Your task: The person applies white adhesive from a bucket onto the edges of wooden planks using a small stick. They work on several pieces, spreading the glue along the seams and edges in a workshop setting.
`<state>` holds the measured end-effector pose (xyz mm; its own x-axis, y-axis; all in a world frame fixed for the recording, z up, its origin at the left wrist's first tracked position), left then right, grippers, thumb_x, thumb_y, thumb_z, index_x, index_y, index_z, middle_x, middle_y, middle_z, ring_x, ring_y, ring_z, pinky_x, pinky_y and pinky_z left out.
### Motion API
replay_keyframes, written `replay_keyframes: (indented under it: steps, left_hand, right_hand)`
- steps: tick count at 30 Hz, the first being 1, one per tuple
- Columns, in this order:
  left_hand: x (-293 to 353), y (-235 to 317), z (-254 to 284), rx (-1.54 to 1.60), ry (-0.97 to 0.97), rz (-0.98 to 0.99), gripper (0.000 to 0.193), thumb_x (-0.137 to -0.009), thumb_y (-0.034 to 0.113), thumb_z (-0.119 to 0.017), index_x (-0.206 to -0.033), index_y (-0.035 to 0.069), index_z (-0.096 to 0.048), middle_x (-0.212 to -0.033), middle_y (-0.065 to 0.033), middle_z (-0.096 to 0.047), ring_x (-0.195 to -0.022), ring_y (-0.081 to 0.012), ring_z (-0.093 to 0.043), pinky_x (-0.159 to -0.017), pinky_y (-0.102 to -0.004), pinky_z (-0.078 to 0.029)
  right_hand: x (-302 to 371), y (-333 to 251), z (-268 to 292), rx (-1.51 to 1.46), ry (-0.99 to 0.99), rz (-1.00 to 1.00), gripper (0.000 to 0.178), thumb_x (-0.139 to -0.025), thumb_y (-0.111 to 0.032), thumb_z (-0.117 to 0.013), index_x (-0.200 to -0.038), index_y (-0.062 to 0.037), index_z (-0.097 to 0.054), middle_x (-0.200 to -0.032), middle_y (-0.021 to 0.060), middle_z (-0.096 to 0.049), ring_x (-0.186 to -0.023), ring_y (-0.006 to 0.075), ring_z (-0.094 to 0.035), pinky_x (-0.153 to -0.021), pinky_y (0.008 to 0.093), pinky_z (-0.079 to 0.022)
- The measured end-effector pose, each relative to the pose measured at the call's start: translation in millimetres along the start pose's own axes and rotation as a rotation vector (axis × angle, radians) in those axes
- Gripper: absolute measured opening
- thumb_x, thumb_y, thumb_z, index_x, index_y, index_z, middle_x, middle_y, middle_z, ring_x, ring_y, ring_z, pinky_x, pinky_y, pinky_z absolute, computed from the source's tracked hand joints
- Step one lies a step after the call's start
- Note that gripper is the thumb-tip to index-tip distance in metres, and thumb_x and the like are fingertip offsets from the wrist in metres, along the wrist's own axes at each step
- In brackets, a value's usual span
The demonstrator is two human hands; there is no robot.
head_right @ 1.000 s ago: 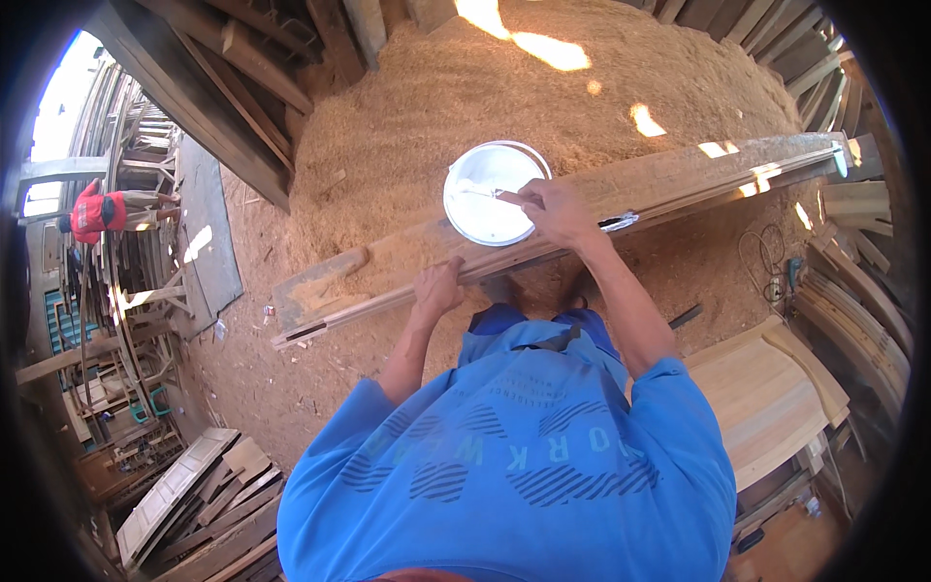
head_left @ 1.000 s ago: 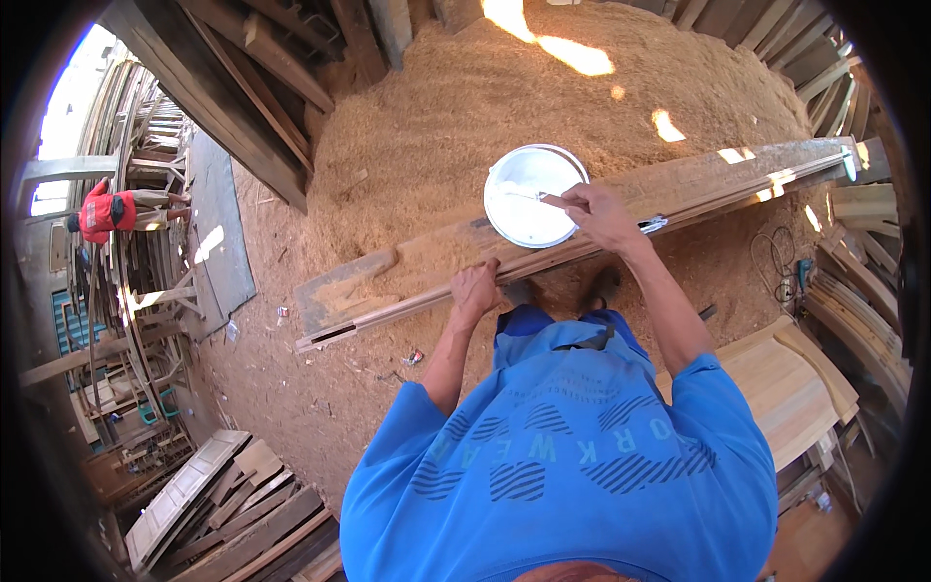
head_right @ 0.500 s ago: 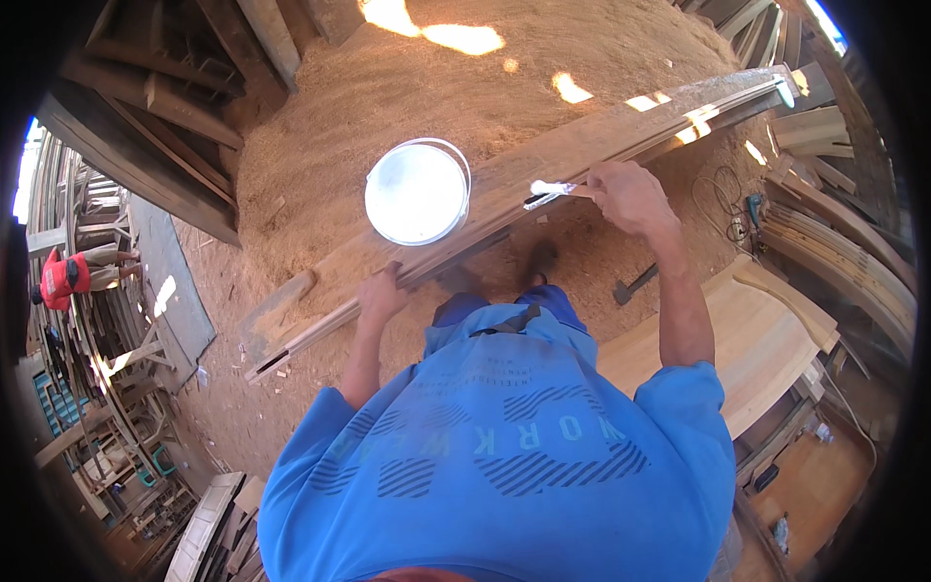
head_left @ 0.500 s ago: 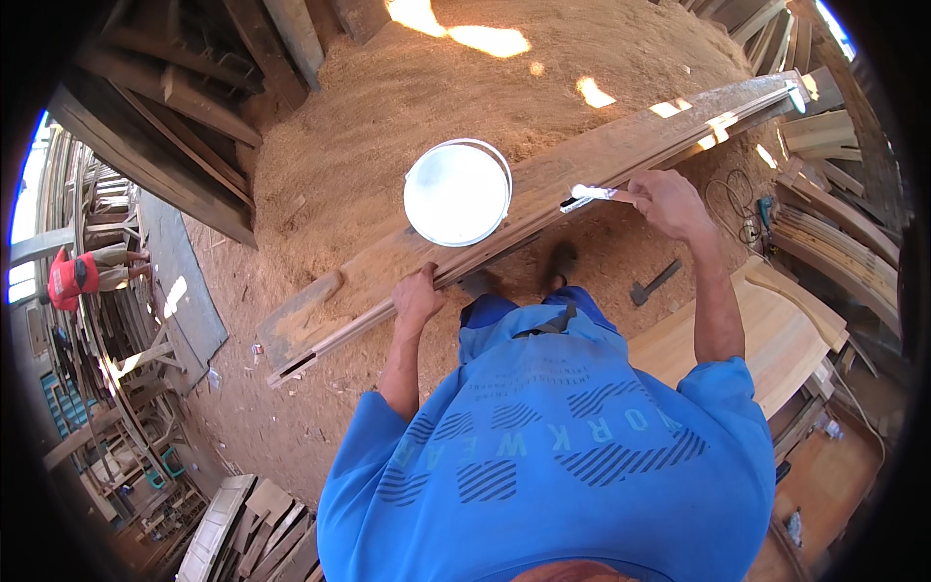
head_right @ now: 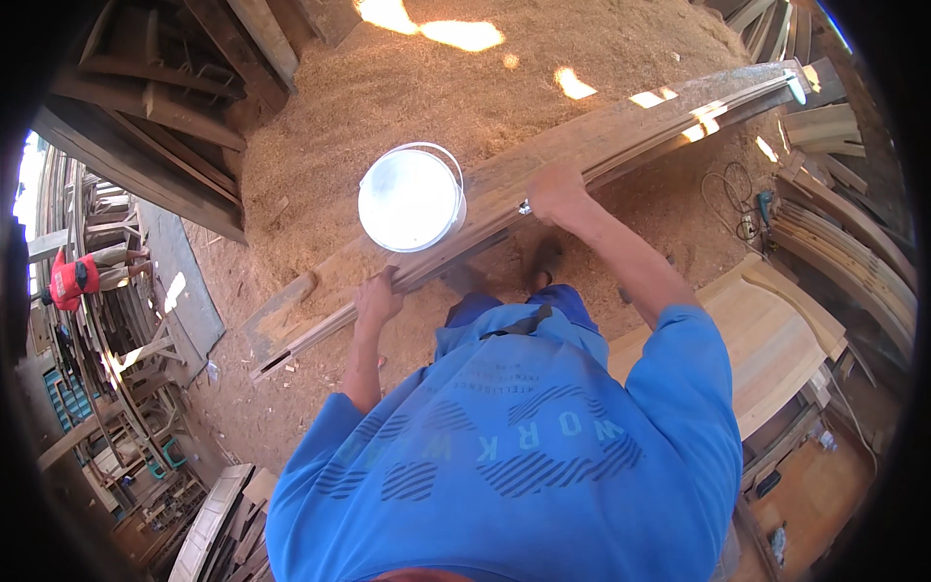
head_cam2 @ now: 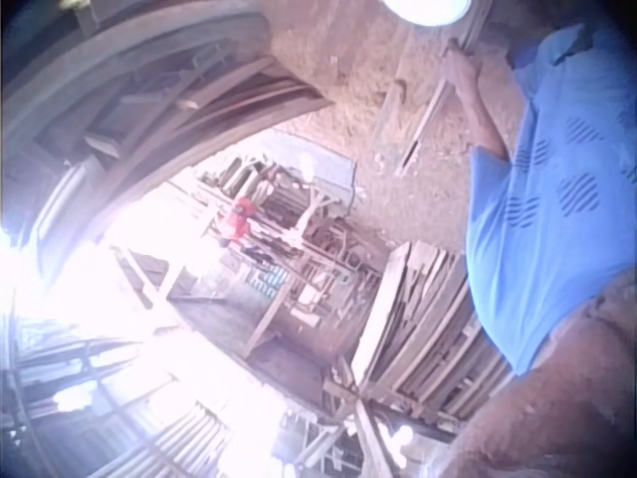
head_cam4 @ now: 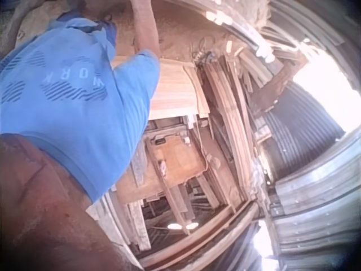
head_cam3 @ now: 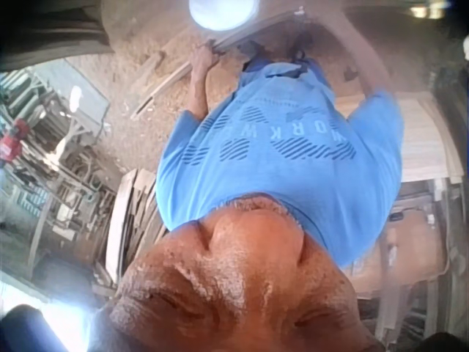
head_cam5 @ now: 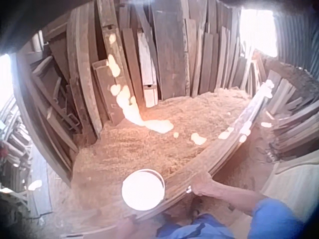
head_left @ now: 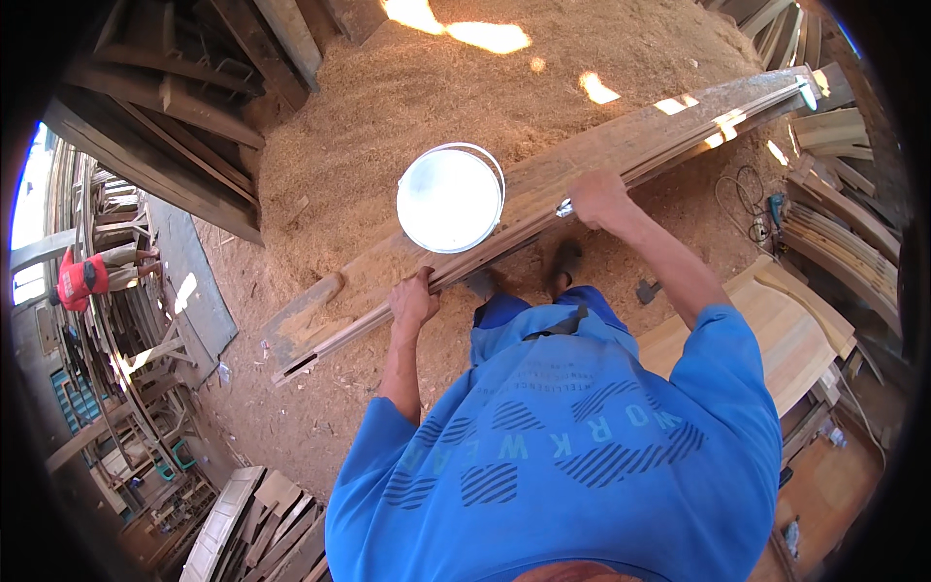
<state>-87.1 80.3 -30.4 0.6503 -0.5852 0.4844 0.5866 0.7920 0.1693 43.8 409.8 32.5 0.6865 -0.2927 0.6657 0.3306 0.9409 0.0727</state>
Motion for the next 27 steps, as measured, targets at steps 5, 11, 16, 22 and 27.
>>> replay_keyframes:
  steps: [5, 11, 16, 22, 27]
  left_hand:
    - [1, 3, 3, 0.013, 0.002, 0.002, 0.045, -0.079, 0.024, -0.076, -0.123, 0.018, -0.067, -0.101, -0.0158, -0.075, -0.095, -0.0371, -0.072, -0.082, -0.0477, -0.057]
    - [0, 3, 1, 0.013, -0.023, 0.015, 0.045, -0.080, 0.025, -0.076, -0.123, 0.018, -0.067, -0.102, -0.0157, -0.075, -0.097, -0.0373, -0.071, -0.084, -0.0470, -0.057]
    - [1, 3, 1, 0.009, 0.003, -0.011, 0.046, -0.080, 0.024, -0.076, -0.124, 0.017, -0.066, -0.102, -0.0160, -0.075, -0.096, -0.0372, -0.071, -0.084, -0.0471, -0.057]
    - [-1, 0, -2, 0.005, 0.007, -0.022, 0.046, -0.080, 0.024, -0.076, -0.124, 0.016, -0.066, -0.101, -0.0171, -0.074, -0.095, -0.0374, -0.071, -0.083, -0.0474, -0.057]
    - [0, 2, 2, 0.020, 0.023, -0.036, 0.044, -0.078, 0.021, -0.075, -0.121, 0.015, -0.067, -0.100, -0.0172, -0.074, -0.094, -0.0379, -0.071, -0.082, -0.0475, -0.057]
  right_hand:
    - [7, 32, 3, -0.101, 0.054, -0.143, 0.020, -0.076, -0.013, -0.073, -0.094, -0.0063, -0.078, -0.096, 0.0159, -0.076, -0.096, 0.0328, -0.074, -0.078, 0.0430, -0.059]
    - [27, 2, 17, -0.007, 0.042, -0.006, 0.019, -0.076, -0.011, -0.071, -0.094, -0.0066, -0.078, -0.095, 0.0162, -0.076, -0.094, 0.0324, -0.075, -0.077, 0.0421, -0.060]
    - [23, 32, 8, -0.114, 0.121, -0.149, 0.016, -0.075, -0.010, -0.071, -0.089, -0.0064, -0.079, -0.092, 0.0174, -0.076, -0.091, 0.0335, -0.075, -0.076, 0.0428, -0.060]
    - [36, 12, 31, -0.052, 0.046, -0.054, 0.019, -0.078, -0.011, -0.072, -0.096, -0.0051, -0.078, -0.097, 0.0176, -0.075, -0.095, 0.0338, -0.074, -0.079, 0.0432, -0.059]
    - [40, 34, 44, -0.086, 0.071, -0.121, 0.021, -0.077, -0.008, -0.072, -0.097, -0.0034, -0.077, -0.098, 0.0191, -0.075, -0.096, 0.0341, -0.074, -0.080, 0.0437, -0.059]
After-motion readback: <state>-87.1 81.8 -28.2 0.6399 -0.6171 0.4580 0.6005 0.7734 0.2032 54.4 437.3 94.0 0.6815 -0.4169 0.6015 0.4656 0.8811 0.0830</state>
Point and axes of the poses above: each hand's wrist, its own x-axis away from the middle knuckle, its own z-axis out of the back of the hand, y = z × x, the point moved 10 cm from there along -x, towards the middle knuckle
